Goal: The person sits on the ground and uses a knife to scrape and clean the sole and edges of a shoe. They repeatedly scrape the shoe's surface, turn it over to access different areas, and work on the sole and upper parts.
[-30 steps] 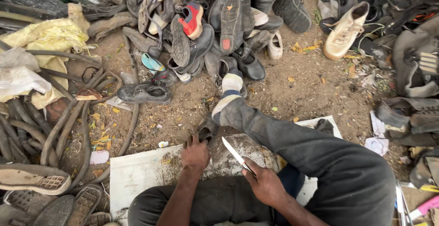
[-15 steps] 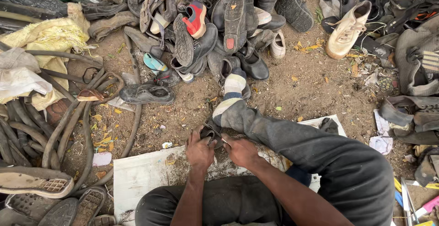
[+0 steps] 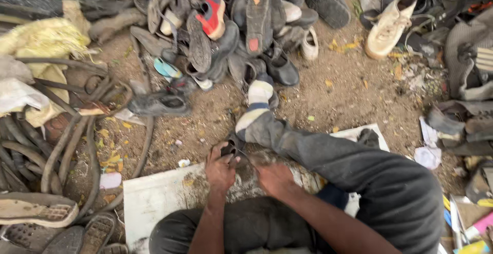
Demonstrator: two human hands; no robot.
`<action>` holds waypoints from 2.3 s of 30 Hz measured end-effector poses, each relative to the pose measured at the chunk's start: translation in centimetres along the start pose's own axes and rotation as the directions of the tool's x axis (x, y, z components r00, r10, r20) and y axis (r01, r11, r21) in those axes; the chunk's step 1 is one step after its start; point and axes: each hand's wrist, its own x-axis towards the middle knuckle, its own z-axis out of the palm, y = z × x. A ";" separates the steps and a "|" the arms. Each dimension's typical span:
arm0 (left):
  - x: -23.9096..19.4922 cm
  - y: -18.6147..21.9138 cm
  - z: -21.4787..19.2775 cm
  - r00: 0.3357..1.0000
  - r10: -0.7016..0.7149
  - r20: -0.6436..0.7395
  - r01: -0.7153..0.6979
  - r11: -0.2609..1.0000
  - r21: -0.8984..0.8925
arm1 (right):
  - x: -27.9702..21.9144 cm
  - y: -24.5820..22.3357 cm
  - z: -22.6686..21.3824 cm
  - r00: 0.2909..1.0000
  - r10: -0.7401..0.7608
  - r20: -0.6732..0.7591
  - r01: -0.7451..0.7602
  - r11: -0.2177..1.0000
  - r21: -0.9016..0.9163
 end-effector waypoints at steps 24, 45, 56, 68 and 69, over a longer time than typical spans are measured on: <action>-0.4 -5.4 3.6 0.968 -0.227 0.109 0.244 0.739 -0.628 | 1.7 0.9 1.8 0.819 0.217 0.532 -0.574 0.278 0.770; -1.4 -6.8 4.1 0.857 -0.331 0.395 0.431 0.041 -0.901 | -2.7 -6.1 5.1 0.993 0.117 -0.009 -0.085 0.771 0.631; -3.8 -1.2 5.6 0.863 -0.353 0.363 0.251 -0.323 -0.912 | -7.5 -2.6 7.3 0.976 0.076 -0.204 0.073 0.766 0.638; -3.2 2.4 4.5 0.809 -0.348 0.474 0.289 -0.467 -0.836 | -11.2 -5.9 4.5 0.900 0.364 -0.238 -0.070 0.661 0.747; -3.2 3.0 4.7 0.808 -0.375 0.455 0.270 -0.452 -0.850 | -11.3 -5.7 4.3 0.900 0.415 -0.135 -0.152 0.589 0.794</action>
